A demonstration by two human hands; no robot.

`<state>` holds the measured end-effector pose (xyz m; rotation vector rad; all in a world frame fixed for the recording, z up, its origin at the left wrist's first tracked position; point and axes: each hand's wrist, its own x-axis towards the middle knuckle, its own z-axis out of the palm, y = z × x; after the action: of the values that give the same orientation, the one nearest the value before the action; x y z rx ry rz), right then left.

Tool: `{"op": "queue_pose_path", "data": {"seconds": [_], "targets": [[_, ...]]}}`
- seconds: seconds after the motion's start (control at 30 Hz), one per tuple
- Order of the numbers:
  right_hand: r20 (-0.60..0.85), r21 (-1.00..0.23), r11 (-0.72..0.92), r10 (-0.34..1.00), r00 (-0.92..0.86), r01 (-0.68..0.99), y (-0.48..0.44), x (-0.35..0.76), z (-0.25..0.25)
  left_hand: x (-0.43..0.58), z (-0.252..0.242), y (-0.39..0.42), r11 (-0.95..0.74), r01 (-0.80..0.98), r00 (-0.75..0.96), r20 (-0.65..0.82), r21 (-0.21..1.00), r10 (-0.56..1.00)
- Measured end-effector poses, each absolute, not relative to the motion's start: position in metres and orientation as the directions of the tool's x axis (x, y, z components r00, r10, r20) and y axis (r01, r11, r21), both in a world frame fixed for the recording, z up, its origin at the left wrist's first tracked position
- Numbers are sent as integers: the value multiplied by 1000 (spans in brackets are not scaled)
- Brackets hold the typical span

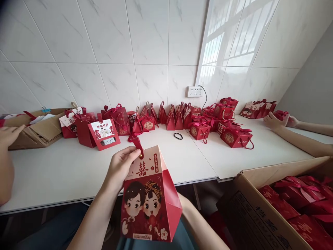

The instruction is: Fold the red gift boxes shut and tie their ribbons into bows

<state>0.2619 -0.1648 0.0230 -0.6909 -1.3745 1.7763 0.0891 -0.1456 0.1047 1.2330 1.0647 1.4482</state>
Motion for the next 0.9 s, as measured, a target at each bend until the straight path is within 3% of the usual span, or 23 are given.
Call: {"op": "queue_pose_path", "data": {"seconds": [0.1,0.23,0.3,0.37,0.43,0.5,0.57,0.67,0.9], "targets": [[101,-940,-90,848,-520,-329,-157,275,32,87,114,-152,-279,111,-136,293,954,946],[249,-920,41,830,-499,-391,-158,287,47,95,124,-158,-444,263,-212,501,856,839],[250,-943,92,828,-501,-319,-162,290,54,98,123,-155,-456,208,-306,500,865,810],[214,-950,82,875,-435,-301,-162,291,57,100,117,-150,-446,-3,-381,411,895,828],[144,-916,22,950,-277,-402,-160,291,59,102,106,-146,-425,-252,-343,331,869,879],[58,-822,-35,988,-144,-568,-157,291,61,106,94,-147,-378,-381,-213,318,844,924],[25,-725,-91,987,-158,-683,-156,290,61,116,83,-153,-336,-370,-85,328,866,941],[53,-661,-209,945,-323,-721,-160,287,57,135,74,-164,-320,-275,41,344,906,938],[38,-600,-301,915,-401,-742,-168,286,36,151,74,-173,-319,-165,32,329,933,944]]}}
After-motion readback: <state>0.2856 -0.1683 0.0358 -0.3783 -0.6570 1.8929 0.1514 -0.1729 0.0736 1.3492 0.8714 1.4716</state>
